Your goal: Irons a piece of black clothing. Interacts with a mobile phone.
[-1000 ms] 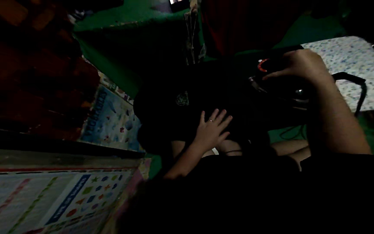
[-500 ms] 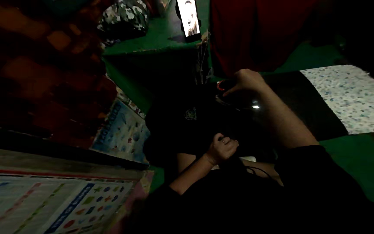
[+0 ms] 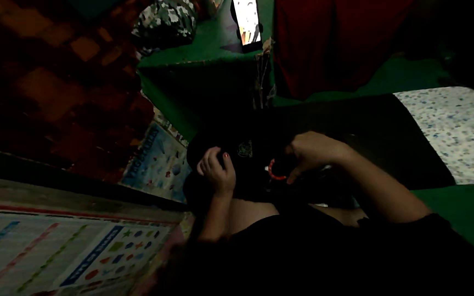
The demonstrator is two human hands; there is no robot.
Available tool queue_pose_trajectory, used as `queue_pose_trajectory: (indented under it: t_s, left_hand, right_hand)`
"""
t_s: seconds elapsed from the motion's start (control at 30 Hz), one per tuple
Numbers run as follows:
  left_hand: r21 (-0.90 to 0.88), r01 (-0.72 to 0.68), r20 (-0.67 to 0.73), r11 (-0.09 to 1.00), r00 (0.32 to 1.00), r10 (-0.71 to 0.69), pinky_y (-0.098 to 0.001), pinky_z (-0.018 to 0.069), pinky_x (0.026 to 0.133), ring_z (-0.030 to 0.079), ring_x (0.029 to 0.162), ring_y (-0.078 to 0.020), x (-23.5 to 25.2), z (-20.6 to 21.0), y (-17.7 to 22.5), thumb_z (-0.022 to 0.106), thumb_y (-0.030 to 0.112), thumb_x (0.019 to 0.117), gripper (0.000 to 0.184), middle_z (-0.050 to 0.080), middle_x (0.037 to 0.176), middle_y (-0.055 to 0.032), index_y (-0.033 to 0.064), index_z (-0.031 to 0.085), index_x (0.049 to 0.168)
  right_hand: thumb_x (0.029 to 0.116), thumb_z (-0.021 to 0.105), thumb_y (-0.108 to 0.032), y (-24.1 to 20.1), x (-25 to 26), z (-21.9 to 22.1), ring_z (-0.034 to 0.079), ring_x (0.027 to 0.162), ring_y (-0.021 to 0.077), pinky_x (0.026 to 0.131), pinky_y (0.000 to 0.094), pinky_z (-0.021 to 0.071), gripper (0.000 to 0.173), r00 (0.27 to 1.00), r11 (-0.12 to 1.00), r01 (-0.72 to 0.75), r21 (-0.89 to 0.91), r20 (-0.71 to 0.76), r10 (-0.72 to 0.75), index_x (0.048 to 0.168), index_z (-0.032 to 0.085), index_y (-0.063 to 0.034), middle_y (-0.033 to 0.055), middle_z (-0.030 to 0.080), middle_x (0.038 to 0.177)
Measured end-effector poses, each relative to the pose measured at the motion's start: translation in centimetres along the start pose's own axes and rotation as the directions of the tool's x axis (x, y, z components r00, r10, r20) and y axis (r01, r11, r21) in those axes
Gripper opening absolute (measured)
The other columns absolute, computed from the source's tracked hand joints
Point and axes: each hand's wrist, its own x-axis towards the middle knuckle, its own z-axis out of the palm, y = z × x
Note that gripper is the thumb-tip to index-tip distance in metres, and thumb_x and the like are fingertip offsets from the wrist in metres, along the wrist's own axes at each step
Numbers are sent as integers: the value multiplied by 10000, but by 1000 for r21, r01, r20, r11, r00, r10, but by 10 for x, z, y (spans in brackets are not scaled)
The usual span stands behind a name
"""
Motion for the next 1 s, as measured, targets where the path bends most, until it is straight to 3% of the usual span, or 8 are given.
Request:
queue_pose_trajectory:
  t_s: [0.07, 0.2, 0.37, 0.53, 0.67, 0.73, 0.87, 1.0]
  left_hand:
    - [106, 102, 303, 989, 944, -129, -704, 196, 1151, 424, 1430, -416, 18, -2, 4, 439, 294, 1072, 464, 508, 1491, -233, -9, 560, 1402]
    - [227, 90, 598, 970, 773, -212, -788, 28, 1148, 155, 1568, -400, 20, 22, 14, 434, 503, 1067, 638, 253, 1687, -133, 156, 364, 1598]
    - [304, -13, 724, 953, 653, -222, -790, -9, 1144, 113, 1583, -365, 22, 31, 16, 410, 626, 1032, 739, 204, 1710, -88, 206, 295, 1630]
    - [296, -47, 730, 954, 655, -194, -791, 20, 1146, 137, 1573, -398, 23, 30, 16, 425, 628, 1027, 760, 207, 1702, -138, 174, 305, 1624]
    - [270, -49, 746, 962, 642, -177, -802, 1, 1133, 110, 1578, -398, 22, 31, 19, 441, 618, 1027, 760, 180, 1707, -150, 183, 288, 1631]
    - [134, 0, 705, 991, 703, -95, -809, 27, 1124, 195, 1551, -428, 20, 35, 29, 543, 513, 1026, 659, 297, 1663, -166, 162, 425, 1571]
    - [-228, 39, 558, 973, 824, 97, -709, 219, 1135, 459, 1405, -412, 26, 46, 79, 597, 264, 1025, 370, 569, 1445, -204, 65, 673, 1327]
    - [-444, -38, 514, 895, 808, 289, -695, 253, 1116, 487, 1381, -385, 36, 60, 131, 580, 215, 1024, 306, 616, 1384, -184, 80, 719, 1260]
  right_hand:
    - [764, 906, -431, -1, -23, 11, 686, 767, 284, 746, 558, 548, 416, 1000, 1000, 23, 8, -15, -23, 931, 762, -78, 88, 702, 766]
    - [783, 880, -462, 15, -62, 21, 698, 804, 249, 761, 541, 553, 409, 998, 997, -51, 52, -33, 53, 1002, 772, -133, 56, 730, 825]
    - [775, 902, -428, 54, -99, 9, 706, 789, 310, 750, 596, 546, 401, 938, 947, -314, 74, -129, 321, 985, 774, -111, 95, 728, 798]
    - [771, 918, -374, 95, -121, 1, 693, 810, 385, 748, 676, 518, 412, 834, 880, -443, 170, -281, 474, 981, 761, -56, 167, 719, 825]
    - [759, 914, -420, 104, -126, 4, 688, 774, 363, 721, 647, 519, 447, 834, 893, -427, 146, -319, 451, 972, 755, -60, 148, 711, 793]
    - [763, 904, -437, 103, -128, 6, 684, 743, 366, 691, 637, 515, 459, 841, 909, -403, 109, -348, 415, 945, 740, -48, 149, 693, 758]
    - [753, 890, -468, 107, -128, 9, 670, 714, 393, 654, 648, 498, 500, 820, 920, -382, 92, -425, 383, 910, 710, -30, 168, 668, 723]
    - [803, 870, -468, 102, -119, 1, 686, 879, 462, 774, 699, 497, 533, 748, 848, -508, 148, -412, 520, 1029, 718, -10, 236, 705, 880]
